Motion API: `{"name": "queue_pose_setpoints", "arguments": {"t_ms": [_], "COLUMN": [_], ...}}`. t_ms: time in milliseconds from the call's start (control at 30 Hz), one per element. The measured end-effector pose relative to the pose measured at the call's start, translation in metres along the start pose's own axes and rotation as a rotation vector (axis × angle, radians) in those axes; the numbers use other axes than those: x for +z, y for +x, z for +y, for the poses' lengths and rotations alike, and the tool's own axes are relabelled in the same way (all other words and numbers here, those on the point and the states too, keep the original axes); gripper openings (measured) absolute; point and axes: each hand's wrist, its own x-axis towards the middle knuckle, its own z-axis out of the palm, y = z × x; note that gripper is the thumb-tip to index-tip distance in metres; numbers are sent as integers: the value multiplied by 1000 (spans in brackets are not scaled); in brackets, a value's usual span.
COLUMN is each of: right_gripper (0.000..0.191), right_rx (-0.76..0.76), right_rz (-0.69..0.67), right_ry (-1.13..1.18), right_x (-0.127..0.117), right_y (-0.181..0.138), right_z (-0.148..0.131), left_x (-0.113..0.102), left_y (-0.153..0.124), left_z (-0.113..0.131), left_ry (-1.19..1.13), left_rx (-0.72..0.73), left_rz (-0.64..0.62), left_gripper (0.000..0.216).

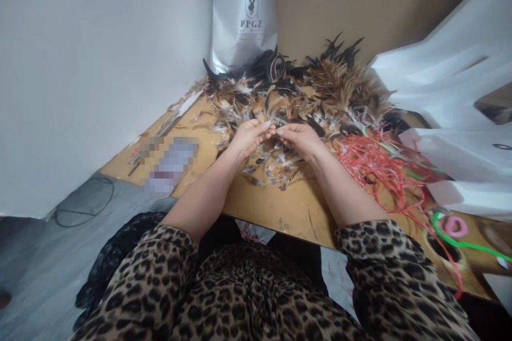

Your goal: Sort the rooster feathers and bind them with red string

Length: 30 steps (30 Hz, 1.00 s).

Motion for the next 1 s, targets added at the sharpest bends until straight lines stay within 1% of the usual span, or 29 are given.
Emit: {"name": "queue_pose_setpoints", "arguments": {"t_ms": [133,200,400,567,667,833,1000], "right_gripper": [33,32,29,27,25,24,22], "right_rx": [-46,-77,-147,-230,-299,-381,-420], "right_rz": [58,66,33,7,-14,18,45], "right_ry": [-52,-94,-292,-482,-614,-802,-862], "right_x": [-1,-2,-6,-12,-13,-10,-9], "right_y": [-1,-2,-6,-5,-5,-8,-7], "right_z": [-3,-5,-12,-15,-16,-18,-16], "left_x": [-1,0,1,1,2,6,8], "left_y": [0,-1,-2,-3,-4,-6,-7], "left_z": [0,0,3,6,5,2,2], "left_ry": [0,5,14,161,257,338,346], "left_rx": [-11,-20,-29,-63,-71,-124,-164], "left_rz": [-29,-18,17,88,57,1,4], "left_gripper": [13,13,13,18,20,17,15]}}
